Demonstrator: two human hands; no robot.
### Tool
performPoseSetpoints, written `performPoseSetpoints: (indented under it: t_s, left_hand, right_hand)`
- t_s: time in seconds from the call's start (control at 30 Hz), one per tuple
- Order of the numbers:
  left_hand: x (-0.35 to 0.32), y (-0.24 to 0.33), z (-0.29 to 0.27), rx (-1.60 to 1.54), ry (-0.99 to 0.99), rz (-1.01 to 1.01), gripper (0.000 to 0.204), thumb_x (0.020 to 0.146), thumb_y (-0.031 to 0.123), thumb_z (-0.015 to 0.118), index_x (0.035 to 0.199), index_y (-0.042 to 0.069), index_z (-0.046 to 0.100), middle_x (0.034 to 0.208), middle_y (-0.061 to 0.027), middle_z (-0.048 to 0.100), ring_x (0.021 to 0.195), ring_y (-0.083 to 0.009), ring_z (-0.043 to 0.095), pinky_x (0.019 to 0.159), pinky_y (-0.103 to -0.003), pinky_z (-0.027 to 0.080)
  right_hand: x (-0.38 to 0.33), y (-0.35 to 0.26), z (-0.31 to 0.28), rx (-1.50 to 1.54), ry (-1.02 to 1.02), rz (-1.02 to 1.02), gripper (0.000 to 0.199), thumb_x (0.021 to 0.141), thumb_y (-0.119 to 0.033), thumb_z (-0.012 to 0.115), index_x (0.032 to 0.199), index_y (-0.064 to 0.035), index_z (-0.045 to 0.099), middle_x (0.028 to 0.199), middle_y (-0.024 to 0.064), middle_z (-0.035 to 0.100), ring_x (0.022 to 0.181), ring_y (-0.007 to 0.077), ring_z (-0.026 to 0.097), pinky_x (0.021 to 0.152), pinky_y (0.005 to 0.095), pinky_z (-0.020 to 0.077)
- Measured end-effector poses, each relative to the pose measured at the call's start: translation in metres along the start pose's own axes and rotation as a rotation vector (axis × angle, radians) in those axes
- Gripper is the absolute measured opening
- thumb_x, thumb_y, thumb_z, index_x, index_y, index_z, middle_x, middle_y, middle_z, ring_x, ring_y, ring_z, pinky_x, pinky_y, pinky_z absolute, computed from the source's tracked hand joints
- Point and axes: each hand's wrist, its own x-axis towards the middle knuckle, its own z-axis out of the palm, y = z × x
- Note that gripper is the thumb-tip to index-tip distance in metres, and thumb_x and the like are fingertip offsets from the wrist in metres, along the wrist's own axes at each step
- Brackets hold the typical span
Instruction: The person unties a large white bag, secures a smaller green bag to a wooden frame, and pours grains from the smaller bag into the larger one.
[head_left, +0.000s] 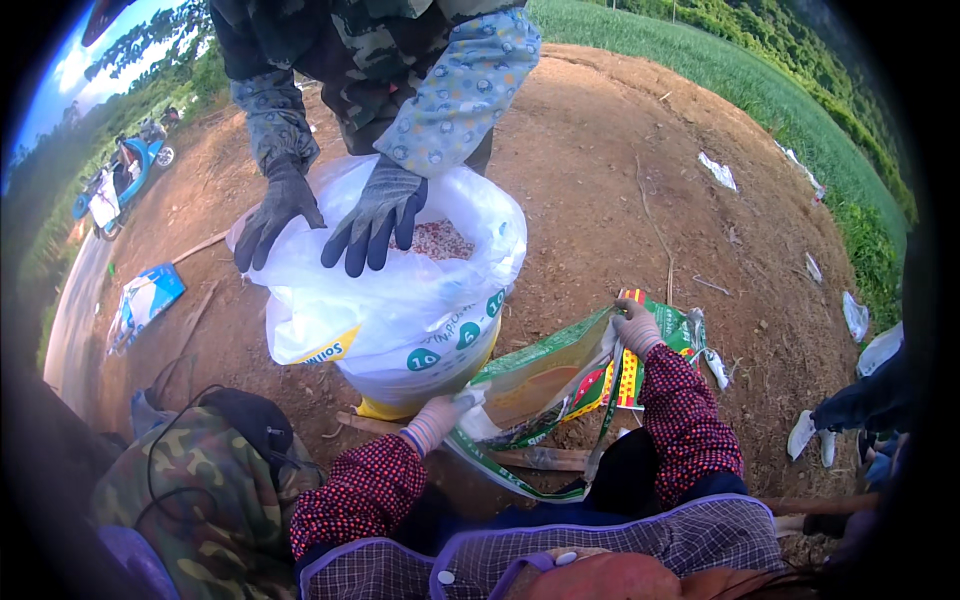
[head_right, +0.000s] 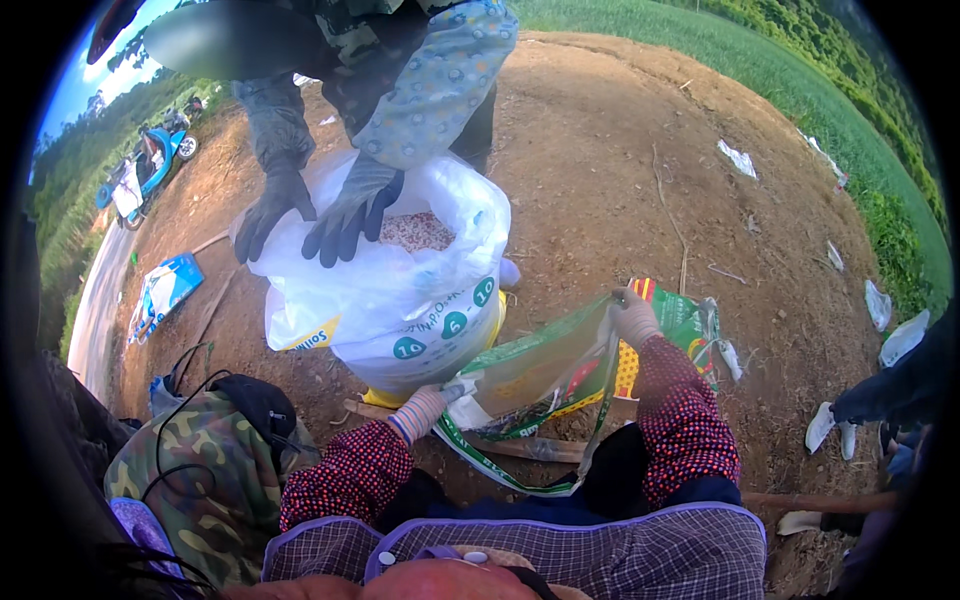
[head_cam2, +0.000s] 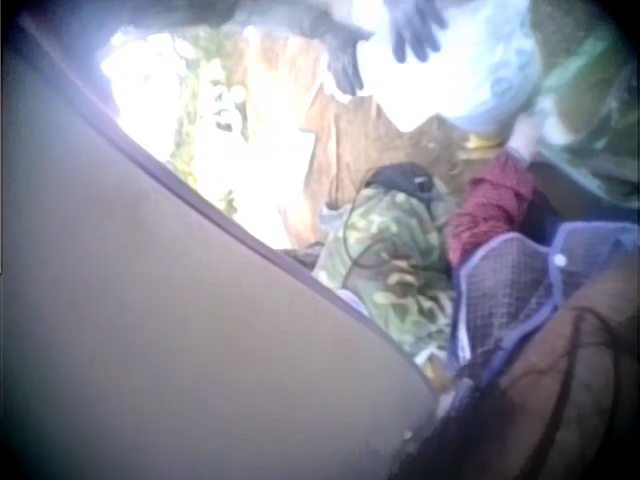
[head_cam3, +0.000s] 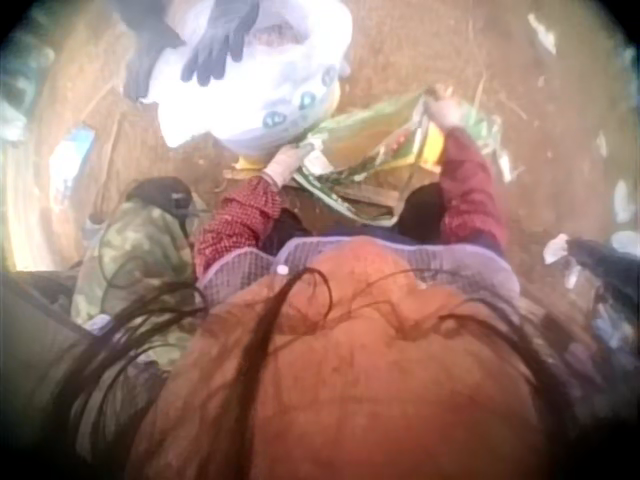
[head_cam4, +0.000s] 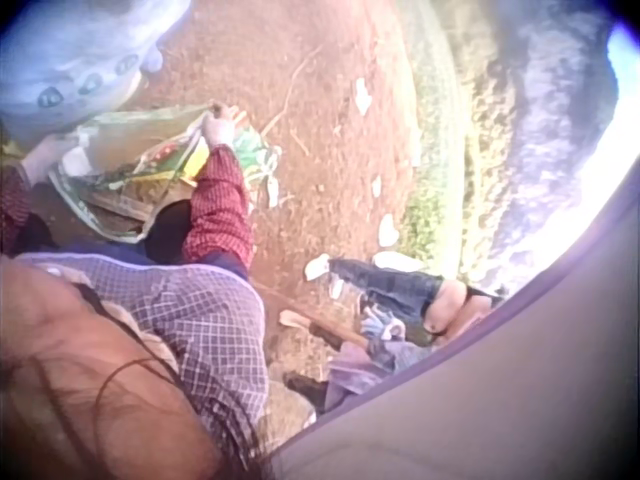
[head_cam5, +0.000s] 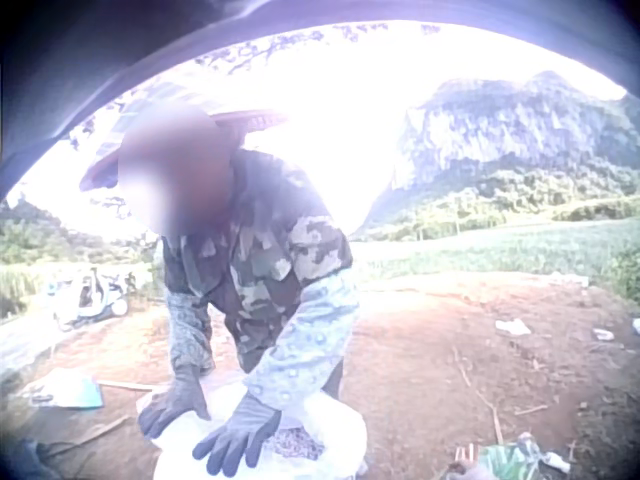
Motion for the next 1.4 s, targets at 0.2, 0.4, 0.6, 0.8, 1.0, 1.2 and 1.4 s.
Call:
performPoseSetpoints:
  t_s: [0.2,0.4,0.6,0.8,1.0,1.2,1.4]
  left_hand:
    - [-0.004,0.014,-0.006,-0.262,0.032,0.011,0.049,0.093,0.024,0.063,0.133,-0.004,0.054,0.124,-0.0137,0.062,0.109,-0.0202,0.058,0.096,-0.032,0.044]
    - [0.0,-0.001,-0.02,-0.465,0.041,0.085,0.054,0.091,0.018,0.065,0.138,-0.004,0.049,0.13,-0.0113,0.058,0.115,-0.0188,0.055,0.1,-0.031,0.042]
    - [-0.007,0.014,-0.016,-0.442,-0.003,0.089,0.056,0.091,0.018,0.066,0.139,-0.003,0.048,0.132,-0.0108,0.057,0.117,-0.0191,0.054,0.102,-0.03,0.041]
    - [-0.008,0.003,-0.021,-0.406,-0.028,0.057,0.056,0.093,0.021,0.064,0.14,-0.004,0.047,0.136,-0.0107,0.055,0.122,-0.0189,0.05,0.106,-0.03,0.037]
    - [-0.009,0.009,-0.02,-0.303,0.02,0.087,0.055,0.093,0.021,0.065,0.138,-0.005,0.048,0.134,-0.0116,0.056,0.122,-0.0193,0.05,0.106,-0.03,0.036]
    - [-0.006,0.007,-0.014,-0.352,-0.052,0.056,0.055,0.092,0.021,0.066,0.137,-0.005,0.049,0.133,-0.0133,0.057,0.119,-0.0208,0.052,0.104,-0.031,0.038]
    - [0.004,0.008,-0.009,-0.187,-0.024,0.078,0.06,0.088,0.025,0.069,0.135,-0.006,0.05,0.127,-0.0152,0.061,0.112,-0.0222,0.058,0.1,-0.033,0.043]
  right_hand:
    - [-0.008,0.006,-0.012,0.043,-0.009,-0.004,0.041,0.089,-0.026,0.061,0.126,-0.0082,0.06,0.108,0.0172,0.069,0.1,0.0286,0.067,0.089,0.0352,0.0509]
    - [-0.014,-0.003,-0.01,-0.031,-0.07,-0.056,0.042,0.087,-0.026,0.065,0.126,-0.0091,0.062,0.111,0.0191,0.069,0.105,0.0309,0.067,0.092,0.0365,0.0514]
    - [-0.013,0.004,-0.014,-0.016,-0.154,0.02,0.041,0.09,-0.028,0.063,0.125,-0.006,0.061,0.117,0.0151,0.068,0.111,0.0274,0.065,0.097,0.0343,0.0484]
    - [-0.008,0.009,-0.008,-0.052,-0.224,0.076,0.042,0.09,-0.028,0.06,0.127,-0.0078,0.061,0.115,0.0178,0.068,0.11,0.03,0.065,0.097,0.036,0.0484]
    - [-0.011,-0.002,-0.006,-0.109,-0.236,0.055,0.042,0.091,-0.029,0.06,0.128,-0.0082,0.06,0.115,0.0171,0.068,0.111,0.0297,0.064,0.097,0.0354,0.0478]
    - [-0.012,-0.005,0.0,-0.105,-0.237,-0.005,0.037,0.091,-0.028,0.06,0.124,-0.0097,0.063,0.111,0.0167,0.069,0.107,0.0296,0.066,0.095,0.0358,0.0489]
    - [-0.002,0.012,0.006,-0.248,-0.202,-0.05,0.035,0.09,-0.029,0.061,0.123,-0.015,0.063,0.107,0.018,0.069,0.103,0.0324,0.066,0.092,0.0373,0.05]
